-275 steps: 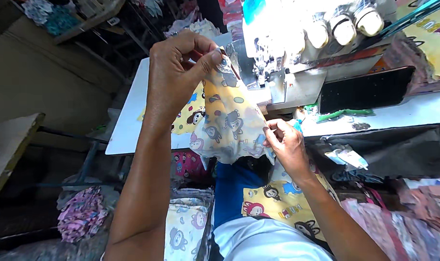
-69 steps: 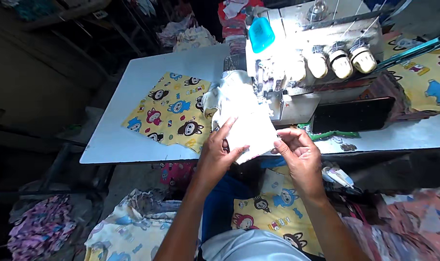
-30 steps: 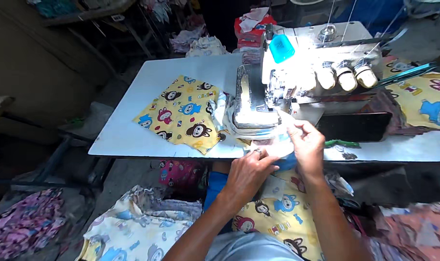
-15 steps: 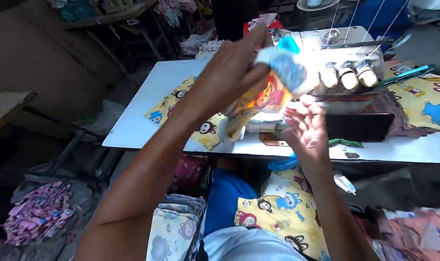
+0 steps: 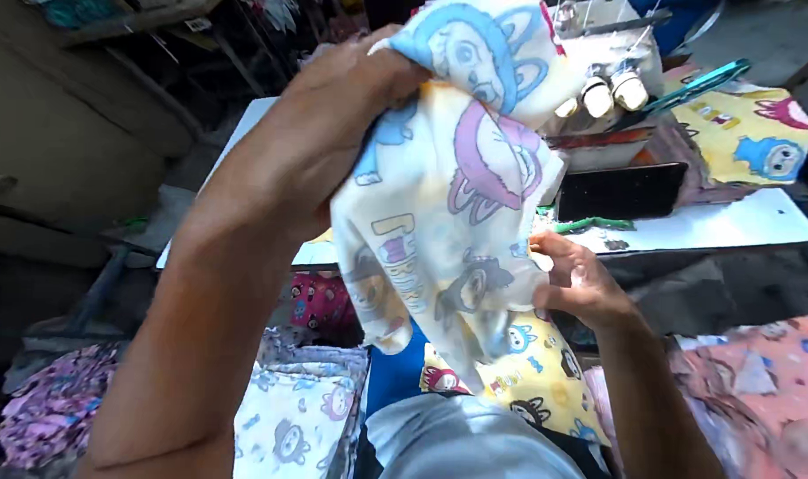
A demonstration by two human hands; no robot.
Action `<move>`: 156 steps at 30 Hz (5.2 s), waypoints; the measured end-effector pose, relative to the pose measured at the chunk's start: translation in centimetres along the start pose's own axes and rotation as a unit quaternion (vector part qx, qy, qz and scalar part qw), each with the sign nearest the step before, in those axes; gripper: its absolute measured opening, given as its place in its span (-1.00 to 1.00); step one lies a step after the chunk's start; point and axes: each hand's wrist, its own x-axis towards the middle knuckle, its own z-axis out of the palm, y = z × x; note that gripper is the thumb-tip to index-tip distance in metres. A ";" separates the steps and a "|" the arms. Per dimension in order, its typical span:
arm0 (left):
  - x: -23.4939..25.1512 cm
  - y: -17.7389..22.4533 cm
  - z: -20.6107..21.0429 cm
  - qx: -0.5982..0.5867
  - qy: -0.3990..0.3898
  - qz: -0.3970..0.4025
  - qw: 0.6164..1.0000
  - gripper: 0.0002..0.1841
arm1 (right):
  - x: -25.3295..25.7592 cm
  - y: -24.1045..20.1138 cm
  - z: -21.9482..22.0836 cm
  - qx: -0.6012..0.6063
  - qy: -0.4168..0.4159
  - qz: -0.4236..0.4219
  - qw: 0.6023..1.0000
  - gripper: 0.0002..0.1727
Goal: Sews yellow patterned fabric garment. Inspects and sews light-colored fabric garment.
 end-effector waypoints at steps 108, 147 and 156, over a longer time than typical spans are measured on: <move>2.7 -7.9 1.3 0.435 0.083 0.222 0.869 -0.75 | 7.4 3.2 7.2 0.096 0.334 0.003 0.938 -0.51; 1.8 -11.9 -1.8 0.217 0.179 0.047 0.959 -0.91 | 12.0 1.8 4.5 -0.195 0.349 -0.048 0.915 -0.63; 1.9 -11.2 -2.1 0.149 0.152 -0.008 0.977 -0.92 | 11.3 1.7 4.5 -0.113 0.336 -0.030 0.935 -0.54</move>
